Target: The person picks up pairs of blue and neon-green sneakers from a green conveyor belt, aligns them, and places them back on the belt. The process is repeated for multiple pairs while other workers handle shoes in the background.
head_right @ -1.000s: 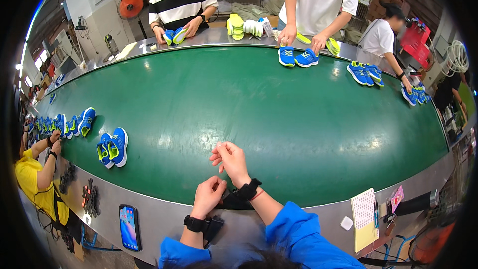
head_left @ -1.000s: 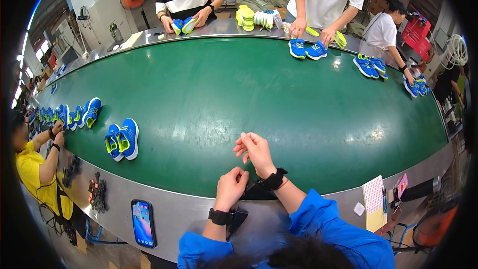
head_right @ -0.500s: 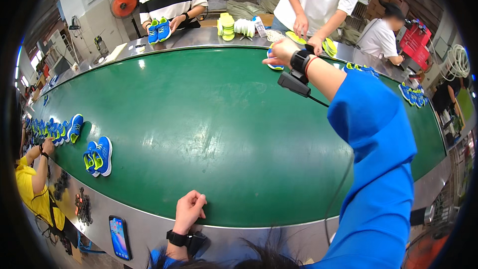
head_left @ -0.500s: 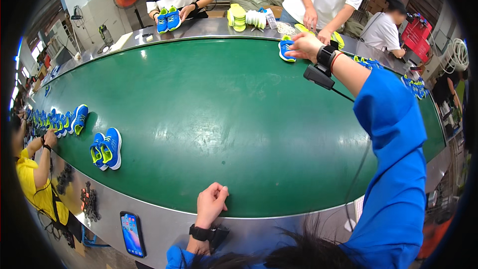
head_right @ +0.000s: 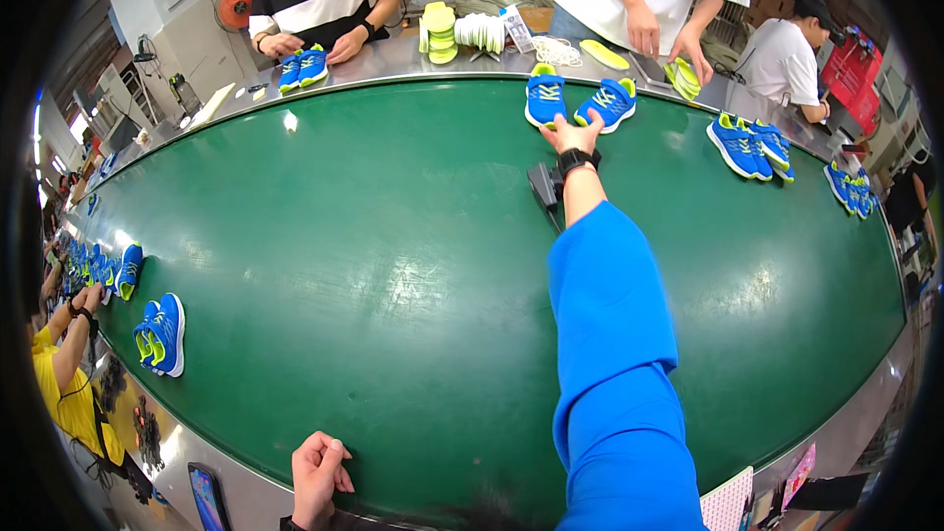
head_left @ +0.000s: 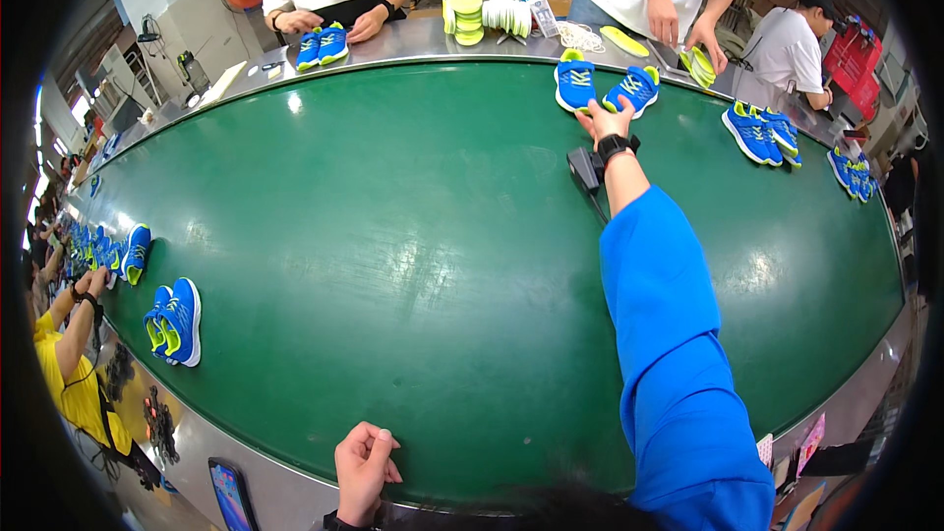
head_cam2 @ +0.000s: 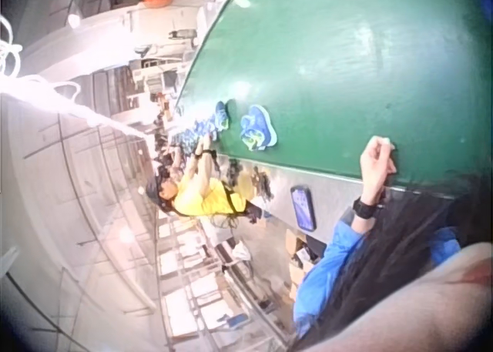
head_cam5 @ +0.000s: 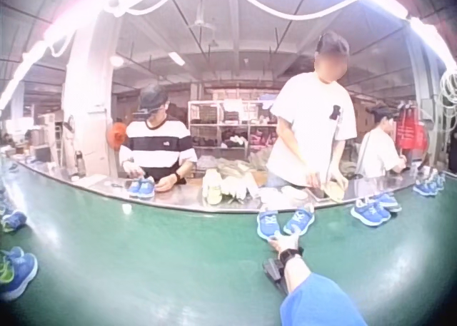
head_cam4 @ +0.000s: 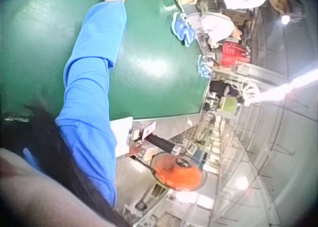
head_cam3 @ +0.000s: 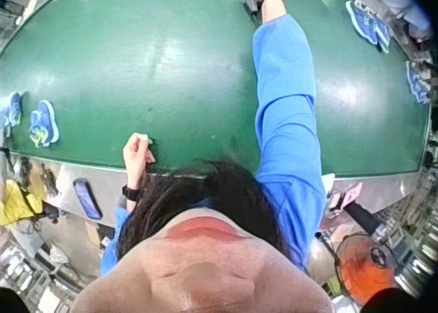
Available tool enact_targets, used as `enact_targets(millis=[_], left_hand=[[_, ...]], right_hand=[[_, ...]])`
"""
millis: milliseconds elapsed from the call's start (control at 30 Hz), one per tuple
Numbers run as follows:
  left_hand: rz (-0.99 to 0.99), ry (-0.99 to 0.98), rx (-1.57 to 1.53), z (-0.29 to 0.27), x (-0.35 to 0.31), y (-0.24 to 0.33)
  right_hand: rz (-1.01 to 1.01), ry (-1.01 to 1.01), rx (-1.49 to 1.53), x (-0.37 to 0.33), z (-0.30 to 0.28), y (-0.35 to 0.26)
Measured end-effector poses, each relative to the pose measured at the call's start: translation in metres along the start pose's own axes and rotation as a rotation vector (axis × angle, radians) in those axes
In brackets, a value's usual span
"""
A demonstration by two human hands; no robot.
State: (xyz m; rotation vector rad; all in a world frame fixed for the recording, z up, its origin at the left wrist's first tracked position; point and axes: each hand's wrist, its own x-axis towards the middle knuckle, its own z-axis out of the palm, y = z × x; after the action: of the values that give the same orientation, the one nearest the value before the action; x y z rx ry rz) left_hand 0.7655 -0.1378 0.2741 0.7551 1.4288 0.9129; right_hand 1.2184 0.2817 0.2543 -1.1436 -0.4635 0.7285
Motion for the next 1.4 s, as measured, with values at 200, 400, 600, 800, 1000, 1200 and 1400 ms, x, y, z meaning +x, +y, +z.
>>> enact_targets(millis=[200, 400, 600, 800, 1000, 1200, 1400], left_hand=[[-0.027, 0.037, -0.018, -0.011, -0.002, -0.012], [0.054, 0.088, -0.060, -0.001, 0.000, -0.005], [0.116, 0.156, 0.057, -0.001, 0.000, -0.012], [0.349, 0.229, 0.097, 0.018, 0.016, -0.014], [0.525, 0.074, 0.236, 0.016, 0.016, -0.016], [0.466, 0.108, 0.436, 0.028, -0.005, -0.003], [0.128, 0.008, -0.182, 0.015, 0.007, -0.005]], right_hand=[[0.091, -0.022, -0.133, 0.025, 0.011, 0.005], [0.277, -0.023, -0.268, 0.019, 0.000, -0.010], [0.504, -0.728, -0.629, -0.118, -0.042, -0.050], [0.571, -1.365, -0.919, -0.278, -0.079, -0.138], [0.284, -1.151, -1.232, -0.363, -0.127, -0.151], [0.372, -0.969, -0.960, -0.454, -0.145, -0.127], [0.279, -0.741, -0.608, -0.451, -0.109, -0.075]])
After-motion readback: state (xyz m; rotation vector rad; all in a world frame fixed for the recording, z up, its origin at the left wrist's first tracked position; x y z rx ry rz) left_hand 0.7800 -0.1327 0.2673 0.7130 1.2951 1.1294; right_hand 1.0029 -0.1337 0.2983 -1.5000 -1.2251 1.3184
